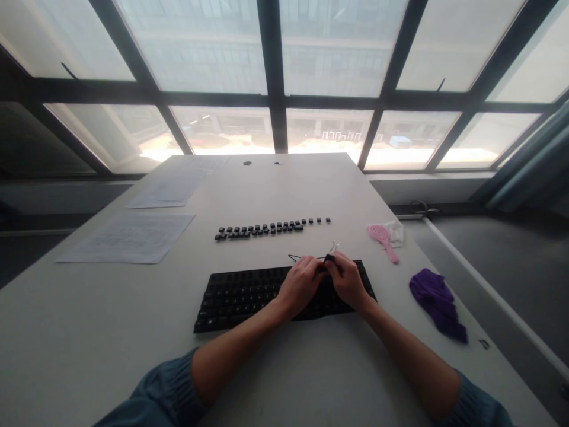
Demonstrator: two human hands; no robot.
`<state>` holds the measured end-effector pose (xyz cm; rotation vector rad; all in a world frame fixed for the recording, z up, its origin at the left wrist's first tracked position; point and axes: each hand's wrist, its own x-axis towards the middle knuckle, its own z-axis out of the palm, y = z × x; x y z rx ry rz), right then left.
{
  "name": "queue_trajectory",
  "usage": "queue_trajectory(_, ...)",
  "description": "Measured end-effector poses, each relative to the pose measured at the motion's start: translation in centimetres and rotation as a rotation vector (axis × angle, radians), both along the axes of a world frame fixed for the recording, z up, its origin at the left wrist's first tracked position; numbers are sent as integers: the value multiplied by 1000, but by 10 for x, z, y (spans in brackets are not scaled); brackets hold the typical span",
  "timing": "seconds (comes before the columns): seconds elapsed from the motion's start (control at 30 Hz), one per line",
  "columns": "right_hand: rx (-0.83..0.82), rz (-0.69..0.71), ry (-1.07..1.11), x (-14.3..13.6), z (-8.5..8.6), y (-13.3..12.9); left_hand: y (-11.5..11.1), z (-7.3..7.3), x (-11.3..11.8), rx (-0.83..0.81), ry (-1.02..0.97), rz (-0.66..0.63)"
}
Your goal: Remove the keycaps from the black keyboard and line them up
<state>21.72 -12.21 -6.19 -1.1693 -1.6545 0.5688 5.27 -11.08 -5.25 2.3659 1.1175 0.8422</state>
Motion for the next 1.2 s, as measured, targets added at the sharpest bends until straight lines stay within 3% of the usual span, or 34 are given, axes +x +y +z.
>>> queue_trajectory(0.13, 23, -35, -6, 0, -1, 1, 1, -1, 0, -5, -17, -9)
queue_trajectory(0.33, -33, 20, 34, 3, -5, 0, 0, -1, 0, -61, 18, 12)
queue_trajectory(0.57, -42, 21, 90, 4, -7, -1, 3, 0, -1, -179, -142, -27)
queue_trajectory(0.8, -55, 17, 159, 7, -3, -5, 17, 11, -9, -501, -360, -83)
queue_trajectory(0.93, -34, 61, 217, 7, -1, -6, 27, 11, -14, -621, -409, -85)
queue_trajectory(1.07, -16, 15, 256, 5, 1, -5, 29, 15, -20, -597, -483, 57)
queue_trajectory(1.2, -12, -13, 265, 4, 2, -4, 32, 38, -30, -471, -432, 73)
